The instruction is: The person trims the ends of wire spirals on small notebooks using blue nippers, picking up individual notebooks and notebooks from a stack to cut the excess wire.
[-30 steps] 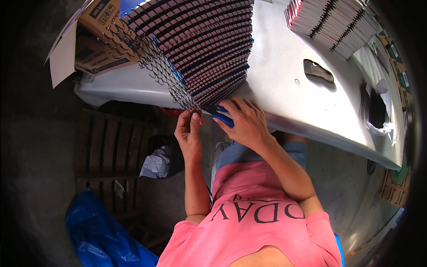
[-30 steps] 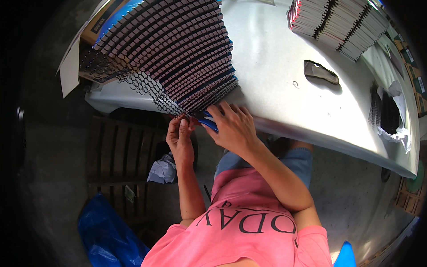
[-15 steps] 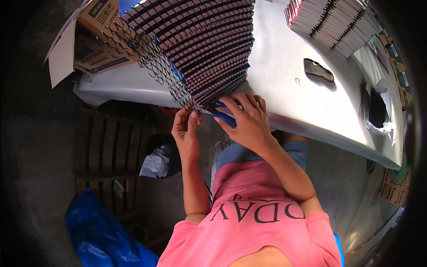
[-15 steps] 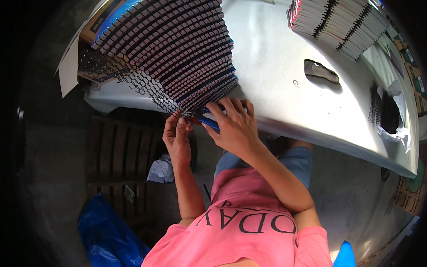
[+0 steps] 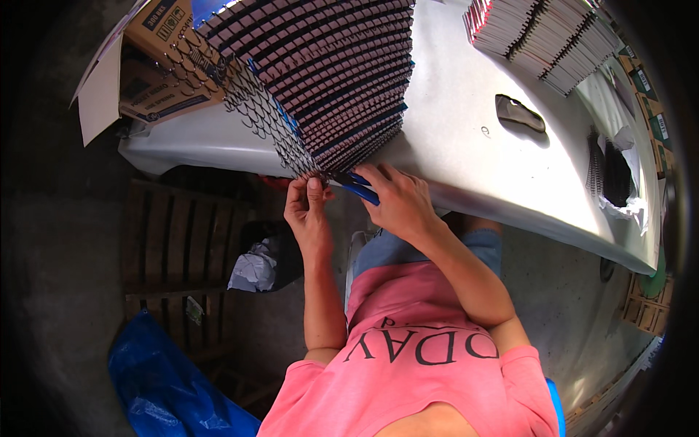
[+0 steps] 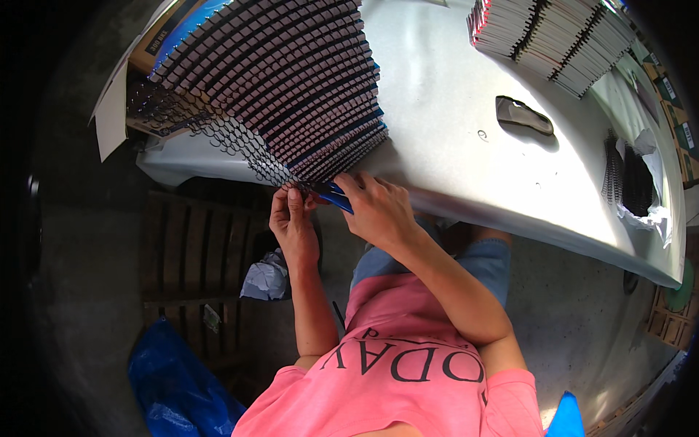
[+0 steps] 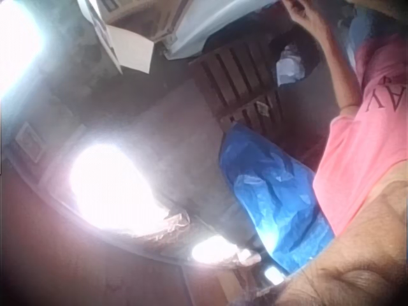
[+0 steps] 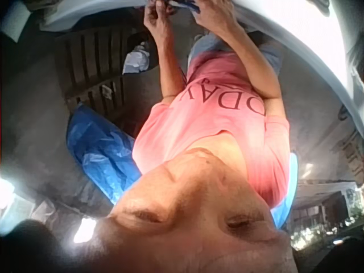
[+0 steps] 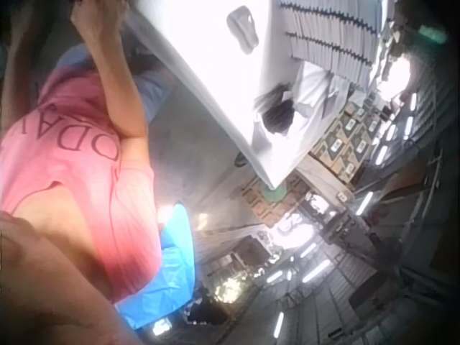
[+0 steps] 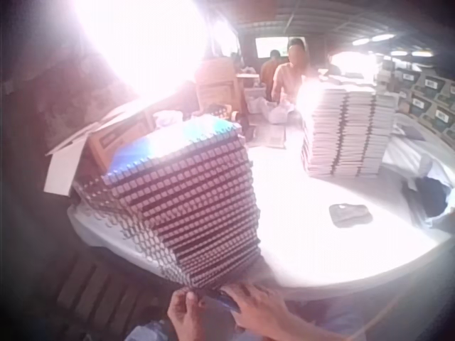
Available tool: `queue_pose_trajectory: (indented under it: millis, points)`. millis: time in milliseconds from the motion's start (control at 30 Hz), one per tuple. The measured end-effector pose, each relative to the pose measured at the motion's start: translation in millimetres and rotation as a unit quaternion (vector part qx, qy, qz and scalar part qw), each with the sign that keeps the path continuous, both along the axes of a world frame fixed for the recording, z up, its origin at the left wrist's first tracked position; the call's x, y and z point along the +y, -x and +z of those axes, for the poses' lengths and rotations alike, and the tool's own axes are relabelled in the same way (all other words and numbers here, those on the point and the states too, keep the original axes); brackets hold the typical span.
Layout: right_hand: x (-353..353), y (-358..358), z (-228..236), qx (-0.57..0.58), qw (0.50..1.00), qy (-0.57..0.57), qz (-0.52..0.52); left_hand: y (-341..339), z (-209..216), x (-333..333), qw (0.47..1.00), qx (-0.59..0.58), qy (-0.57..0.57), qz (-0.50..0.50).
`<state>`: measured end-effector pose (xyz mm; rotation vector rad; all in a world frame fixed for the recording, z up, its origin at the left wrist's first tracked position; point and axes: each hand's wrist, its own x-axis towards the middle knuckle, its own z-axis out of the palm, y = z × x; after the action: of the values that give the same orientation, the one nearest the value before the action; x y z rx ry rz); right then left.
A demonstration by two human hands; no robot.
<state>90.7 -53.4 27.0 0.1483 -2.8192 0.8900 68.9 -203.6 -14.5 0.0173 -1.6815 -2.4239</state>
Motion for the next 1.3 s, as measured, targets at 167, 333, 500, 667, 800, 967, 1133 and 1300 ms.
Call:
queue_pose_trajectory:
  millis: [167,333,500,667,800,967,1133,1300]
  points:
    - [10,-5,11,0.137,0.991,-0.004,-0.003,-6,19,-7,1.0,-0.015,0.023,-0.001]
    - [6,-1,11,0.155,0.987,-0.032,-0.006,-4,24,-11,0.998,0.0,0.046,-0.033]
    - [3,-2,15,0.085,0.996,0.01,0.002,-1,20,-12,0.998,0.01,0.052,-0.03]
    - [0,0,17,0.07,0.997,0.008,0.009,-1,22,-12,0.998,0.017,0.058,-0.029]
    - [-1,4,9,0.109,0.993,0.034,0.009,-1,16,-12,0.998,0.02,0.048,-0.031]
    - [-3,5,3,0.076,0.996,0.04,0.009,-3,16,-5,0.998,-0.01,-0.06,-0.024]
    - [-4,6,0,0.129,0.992,-0.005,0.004,-11,20,1,0.969,-0.084,-0.224,-0.069]
    - [0,4,5,0.245,0.958,-0.147,-0.012,-15,25,14,0.995,-0.029,-0.084,0.04]
